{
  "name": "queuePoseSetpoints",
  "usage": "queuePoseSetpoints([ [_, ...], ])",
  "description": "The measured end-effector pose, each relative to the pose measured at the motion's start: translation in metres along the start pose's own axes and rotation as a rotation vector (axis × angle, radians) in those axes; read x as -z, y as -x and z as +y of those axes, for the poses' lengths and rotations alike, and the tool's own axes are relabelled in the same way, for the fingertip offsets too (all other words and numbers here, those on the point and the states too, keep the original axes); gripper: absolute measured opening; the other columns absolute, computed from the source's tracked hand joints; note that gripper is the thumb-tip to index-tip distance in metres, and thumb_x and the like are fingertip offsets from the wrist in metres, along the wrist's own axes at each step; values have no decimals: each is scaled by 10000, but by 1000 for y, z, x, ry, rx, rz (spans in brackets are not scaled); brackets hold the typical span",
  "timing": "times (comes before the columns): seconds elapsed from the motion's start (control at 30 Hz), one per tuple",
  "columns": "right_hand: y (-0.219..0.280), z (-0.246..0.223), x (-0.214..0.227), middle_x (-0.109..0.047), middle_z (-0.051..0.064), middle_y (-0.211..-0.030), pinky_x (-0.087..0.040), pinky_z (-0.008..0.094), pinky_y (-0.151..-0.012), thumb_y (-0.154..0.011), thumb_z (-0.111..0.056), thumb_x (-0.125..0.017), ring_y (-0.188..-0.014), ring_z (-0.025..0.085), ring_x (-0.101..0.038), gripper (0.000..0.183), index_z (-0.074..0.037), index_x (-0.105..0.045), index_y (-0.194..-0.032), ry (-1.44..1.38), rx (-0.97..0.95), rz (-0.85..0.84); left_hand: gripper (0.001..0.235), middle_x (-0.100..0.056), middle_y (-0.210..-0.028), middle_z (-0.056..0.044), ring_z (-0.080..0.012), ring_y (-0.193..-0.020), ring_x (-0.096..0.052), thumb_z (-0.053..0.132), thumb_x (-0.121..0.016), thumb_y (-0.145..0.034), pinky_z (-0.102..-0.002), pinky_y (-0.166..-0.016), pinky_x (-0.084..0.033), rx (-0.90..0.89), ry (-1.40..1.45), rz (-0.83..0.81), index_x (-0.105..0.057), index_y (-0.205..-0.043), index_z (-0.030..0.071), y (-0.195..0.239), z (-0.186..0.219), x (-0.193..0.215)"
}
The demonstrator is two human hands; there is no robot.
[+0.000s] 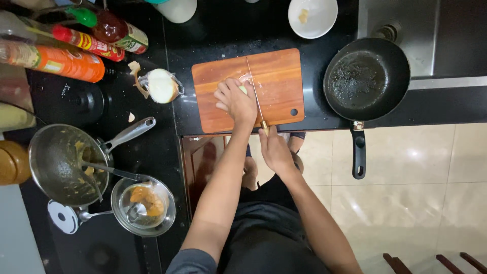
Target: Peeling and cutting an onion on a wooden board.
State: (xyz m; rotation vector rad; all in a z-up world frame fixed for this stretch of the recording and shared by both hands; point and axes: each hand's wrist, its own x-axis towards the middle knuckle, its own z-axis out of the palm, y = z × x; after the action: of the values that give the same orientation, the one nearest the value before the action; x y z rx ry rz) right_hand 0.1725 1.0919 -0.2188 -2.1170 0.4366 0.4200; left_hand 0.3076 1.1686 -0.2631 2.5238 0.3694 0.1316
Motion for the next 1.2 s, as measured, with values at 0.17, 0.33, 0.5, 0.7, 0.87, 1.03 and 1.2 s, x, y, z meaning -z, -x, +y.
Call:
queuePoseSetpoints([
  [0.17,-7,9,-6,-649,374,-794,-486,612,-705,-1073,-333,-453,-814,555,-645,465,93,-467,-1258,4,9,47,234,-511,-1145,-103,-342,-1167,-427,325,-644,-938,-510,-888,-317,-22,-5,18,-545,-1016,128,-2,-3,-2],
  [0.33,3,0,-1,-648,371,-781,-481,627,-705,-1084,-336,-453,-804,562,-638,403,61,-495,-1146,53,-18,56,232,-515,-1134,-96,-340,-1148,-432,327,-646,-935,-510,-878,-317,-7,7,11,-546,-1008,131,-2,-1,-3],
  [0.5,13,-5,-1,-652,358,-760,-489,624,-668,-1075,-328,-458,-776,554,-645,365,36,-475,-1063,43,-14,65,230,-518,-1134,-81,-331,-1148,-434,327,-649,-936,-507,-880,-318,14,3,8,-545,-1014,137,-1,-2,-4],
  [0.7,13,-7,0,-650,364,-772,-488,622,-667,-1063,-324,-468,-782,558,-641,364,39,-483,-1088,42,-27,60,237,-510,-1126,-84,-333,-1146,-427,324,-658,-918,-507,-875,-315,6,-2,3,-539,-1003,137,-1,0,-2],
  [0.87,0,0,-6,-651,373,-790,-473,635,-718,-1077,-341,-467,-814,566,-634,395,51,-515,-1074,4,-13,43,232,-512,-1138,-88,-339,-1160,-427,317,-653,-928,-512,-881,-313,-3,-6,11,-540,-1017,136,-1,-2,-4],
  [1.03,-17,-1,-6,-657,366,-815,-496,620,-703,-1060,-363,-489,-816,555,-646,438,65,-540,-1137,59,-25,89,229,-514,-1151,-95,-344,-1158,-425,320,-645,-936,-518,-890,-315,-16,9,9,-542,-1019,133,2,-4,-2],
  [1.2,-9,-11,0,-653,370,-802,-488,622,-671,-1055,-340,-493,-815,549,-650,452,83,-535,-1208,-45,-2,111,226,-514,-1151,-98,-345,-1148,-422,328,-631,-954,-526,-893,-309,1,24,-26,-547,-1025,131,-3,-5,-3],
])
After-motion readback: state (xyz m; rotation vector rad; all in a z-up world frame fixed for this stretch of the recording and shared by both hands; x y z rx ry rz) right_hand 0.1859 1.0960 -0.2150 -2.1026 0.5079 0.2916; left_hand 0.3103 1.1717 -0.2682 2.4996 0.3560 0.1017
